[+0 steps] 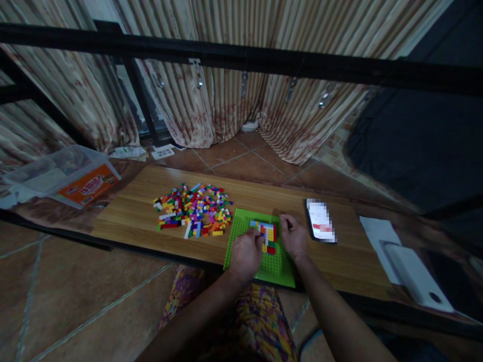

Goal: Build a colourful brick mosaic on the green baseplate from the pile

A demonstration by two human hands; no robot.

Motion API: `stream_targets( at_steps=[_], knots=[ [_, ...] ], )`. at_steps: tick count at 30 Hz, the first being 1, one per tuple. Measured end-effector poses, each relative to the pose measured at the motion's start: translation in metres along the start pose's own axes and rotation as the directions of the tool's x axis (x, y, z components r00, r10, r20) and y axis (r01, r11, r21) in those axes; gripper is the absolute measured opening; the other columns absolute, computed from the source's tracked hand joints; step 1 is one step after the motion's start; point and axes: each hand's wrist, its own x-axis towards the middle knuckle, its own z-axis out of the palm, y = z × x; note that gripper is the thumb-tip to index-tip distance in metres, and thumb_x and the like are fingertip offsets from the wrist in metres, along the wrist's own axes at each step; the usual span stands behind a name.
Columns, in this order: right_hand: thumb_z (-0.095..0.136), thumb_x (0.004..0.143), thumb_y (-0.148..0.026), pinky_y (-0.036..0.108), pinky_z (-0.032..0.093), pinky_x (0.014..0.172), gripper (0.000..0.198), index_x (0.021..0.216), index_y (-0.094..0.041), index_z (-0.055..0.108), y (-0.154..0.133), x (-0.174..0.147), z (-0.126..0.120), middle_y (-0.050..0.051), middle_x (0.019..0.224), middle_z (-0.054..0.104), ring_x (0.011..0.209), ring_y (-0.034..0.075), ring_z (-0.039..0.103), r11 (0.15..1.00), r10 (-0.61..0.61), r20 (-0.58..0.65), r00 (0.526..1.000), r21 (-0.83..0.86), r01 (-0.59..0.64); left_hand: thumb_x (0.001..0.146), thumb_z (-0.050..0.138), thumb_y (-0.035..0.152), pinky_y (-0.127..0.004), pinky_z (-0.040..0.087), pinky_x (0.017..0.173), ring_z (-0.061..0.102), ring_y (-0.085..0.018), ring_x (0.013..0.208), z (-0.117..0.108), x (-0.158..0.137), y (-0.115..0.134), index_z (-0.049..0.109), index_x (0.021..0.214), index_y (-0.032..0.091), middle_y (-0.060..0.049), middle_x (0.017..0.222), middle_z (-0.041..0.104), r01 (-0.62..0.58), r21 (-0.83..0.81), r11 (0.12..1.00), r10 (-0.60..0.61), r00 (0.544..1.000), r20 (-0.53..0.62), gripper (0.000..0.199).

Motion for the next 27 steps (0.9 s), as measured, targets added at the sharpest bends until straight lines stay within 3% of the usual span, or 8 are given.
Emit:
stream_targets(
  at_steps=[14, 27],
  knots=[
    [0.041, 0.091, -0.039, 0.033, 0.048, 0.077, 0.034, 0.088, -0.019, 0.068, -0.0019, 0.0006, -0.0008, 0.008, 0.089, 0.07, 0.082, 0.021, 0.064, 0.999, -0.029, -0.013, 0.999, -0.014, 0.029, 0.095, 0.04, 0.03, -0.028, 0.048, 0.076, 0.069, -0.02, 0.087, 0.0018, -0.0009, 0.0071, 0.062, 0.098, 0.017, -0.009, 0.09, 0.073, -0.012, 0.205, 0.979, 0.013, 1.0, -0.003, 0.026],
    [0.041, 0.091, -0.041, 0.034, 0.048, 0.077, 0.036, 0.09, -0.018, 0.068, -0.0015, 0.0005, -0.0005, 0.009, 0.089, 0.07, 0.083, 0.022, 0.064, 1.0, -0.019, -0.012, 1.0, 0.01, 0.019, 0.095, 0.042, 0.031, -0.027, 0.048, 0.075, 0.069, -0.02, 0.088, 0.0076, 0.0002, 0.006, 0.062, 0.102, 0.017, -0.009, 0.09, 0.073, 0.024, 0.242, 0.97, -0.027, 1.0, 0.007, 0.025]
  ],
)
